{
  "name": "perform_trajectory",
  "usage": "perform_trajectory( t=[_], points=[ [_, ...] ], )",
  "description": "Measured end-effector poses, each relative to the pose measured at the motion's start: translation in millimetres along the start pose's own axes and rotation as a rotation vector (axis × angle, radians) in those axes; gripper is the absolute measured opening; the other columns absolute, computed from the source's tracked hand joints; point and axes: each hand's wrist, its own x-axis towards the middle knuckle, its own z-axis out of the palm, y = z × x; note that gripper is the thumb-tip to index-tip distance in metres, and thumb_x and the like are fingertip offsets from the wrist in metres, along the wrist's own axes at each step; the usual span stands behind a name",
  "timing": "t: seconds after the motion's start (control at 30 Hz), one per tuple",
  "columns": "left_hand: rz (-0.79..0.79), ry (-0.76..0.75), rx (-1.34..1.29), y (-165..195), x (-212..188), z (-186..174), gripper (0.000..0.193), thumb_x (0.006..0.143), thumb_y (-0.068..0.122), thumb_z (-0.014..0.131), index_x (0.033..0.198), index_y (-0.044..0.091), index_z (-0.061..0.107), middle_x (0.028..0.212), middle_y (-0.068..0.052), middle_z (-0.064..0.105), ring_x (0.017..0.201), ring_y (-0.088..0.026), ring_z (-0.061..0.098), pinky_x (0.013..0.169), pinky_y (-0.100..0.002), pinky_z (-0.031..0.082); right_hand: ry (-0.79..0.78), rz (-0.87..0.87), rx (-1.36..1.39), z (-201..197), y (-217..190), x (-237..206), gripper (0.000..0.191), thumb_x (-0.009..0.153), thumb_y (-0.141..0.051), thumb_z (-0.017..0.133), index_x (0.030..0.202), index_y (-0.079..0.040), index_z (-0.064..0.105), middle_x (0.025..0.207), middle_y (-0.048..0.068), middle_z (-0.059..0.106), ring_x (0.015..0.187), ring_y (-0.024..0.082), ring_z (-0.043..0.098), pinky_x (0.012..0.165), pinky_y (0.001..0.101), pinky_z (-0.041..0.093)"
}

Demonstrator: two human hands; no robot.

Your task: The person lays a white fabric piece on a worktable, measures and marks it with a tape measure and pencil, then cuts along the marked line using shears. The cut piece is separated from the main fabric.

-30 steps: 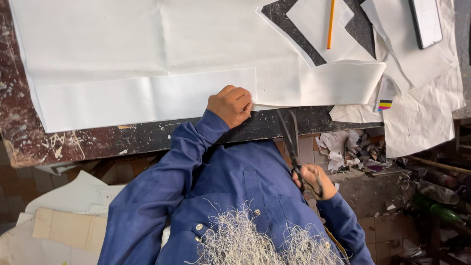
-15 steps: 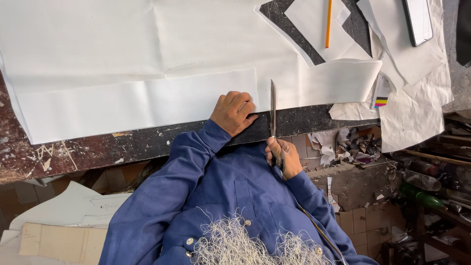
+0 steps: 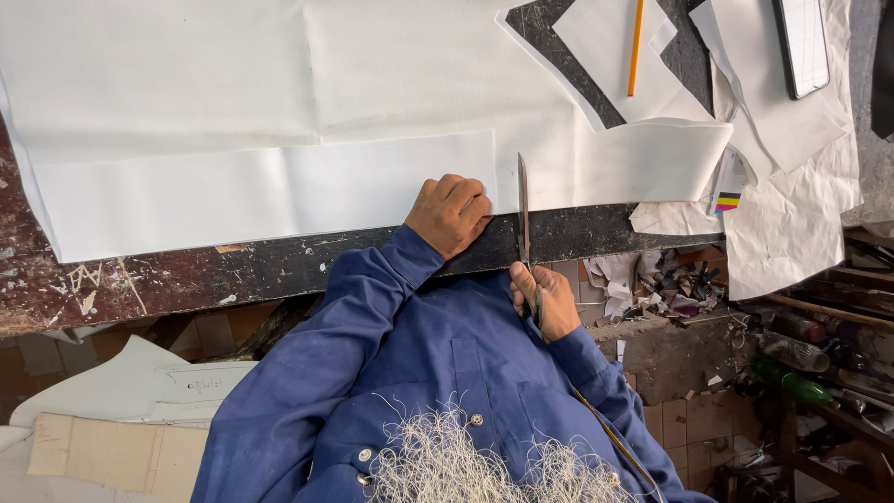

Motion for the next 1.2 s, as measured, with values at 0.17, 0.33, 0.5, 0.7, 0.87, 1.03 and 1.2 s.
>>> perform_trajectory(
  t=[0.17, 0.33, 0.5, 0.7, 0.87, 1.03, 1.2],
  points=[
    [0.017, -0.001, 0.017, 0, 1, 0, 0.018, 0.084, 0.017, 0.083, 0.093, 0.012, 0.068, 0.107, 0.001, 0.062, 0.099, -0.017, 0.058, 0.075, -0.035, 0.044, 0.053, 0.052, -0.075, 2, -8, -7, 0.052, 0.088, -0.05, 0.073, 0.072, -0.002, 0.062, 0.054, 0.002, 0.056, 0.043, 0.009, 0.051, 0.04, 0.024, 0.042],
    [0.021, -0.004, 0.01, -1, 0, 0, 0.016, 0.084, 0.014, 0.081, 0.095, 0.013, 0.07, 0.106, 0.002, 0.062, 0.098, -0.016, 0.057, 0.076, -0.034, 0.044, 0.093, 0.086, -0.112, 4, -20, -6, 0.057, 0.089, -0.056, 0.068, 0.072, -0.002, 0.062, 0.052, 0.003, 0.055, 0.041, 0.011, 0.053, 0.039, 0.0239, 0.046],
    [0.03, -0.002, 0.028, 0, 1, 0, 0.017, 0.082, 0.008, 0.079, 0.095, 0.011, 0.069, 0.107, 0.002, 0.063, 0.099, -0.016, 0.058, 0.076, -0.033, 0.044, 0.066, 0.059, -0.055, 8, -33, 10, 0.059, 0.088, -0.059, 0.068, 0.072, -0.002, 0.062, 0.054, 0.002, 0.057, 0.042, 0.01, 0.057, 0.04, 0.022, 0.047],
    [0.024, -0.014, -0.027, -1, 2, -4, 0.021, 0.078, 0.01, 0.079, 0.096, 0.011, 0.069, 0.106, 0.001, 0.062, 0.098, -0.017, 0.057, 0.076, -0.035, 0.044, 0.06, 0.022, -0.091, 10, -38, 13, 0.059, 0.088, -0.058, 0.068, 0.071, -0.002, 0.062, 0.053, 0.003, 0.055, 0.042, 0.012, 0.055, 0.038, 0.0232, 0.044],
    [0.01, 0.001, -0.065, 1, 4, 0, 0.017, 0.078, 0.015, 0.076, 0.091, 0.012, 0.065, 0.101, -0.001, 0.06, 0.093, -0.02, 0.058, 0.074, -0.039, 0.044, 0.05, 0.04, -0.042, 3, -30, 15, 0.053, 0.089, -0.05, 0.072, 0.07, -0.003, 0.061, 0.056, 0.004, 0.056, 0.043, 0.014, 0.054, 0.039, 0.0261, 0.044],
    [-0.013, -0.001, -0.055, -1, 2, -6, 0.014, 0.08, 0.016, 0.071, 0.091, 0.013, 0.062, 0.099, -0.003, 0.058, 0.088, -0.023, 0.057, 0.073, -0.041, 0.044, -0.069, 0.135, -0.045, -20, -34, 20, 0.06, 0.095, -0.058, 0.055, 0.074, -0.002, 0.06, 0.057, 0.006, 0.055, 0.044, 0.018, 0.054, 0.041, 0.0301, 0.039],
    [-0.104, 0.005, 0.029, 11, 0, -11, 0.015, 0.083, 0.014, 0.07, 0.096, 0.011, 0.064, 0.1, -0.004, 0.058, 0.094, -0.022, 0.057, 0.08, -0.04, 0.046, -0.41, 0.102, -0.103, -85, -70, 45, 0.069, 0.093, -0.07, 0.049, 0.082, -0.003, 0.063, 0.06, 0.003, 0.056, 0.05, 0.013, 0.053, 0.046, 0.0283, 0.041]
  ],
)
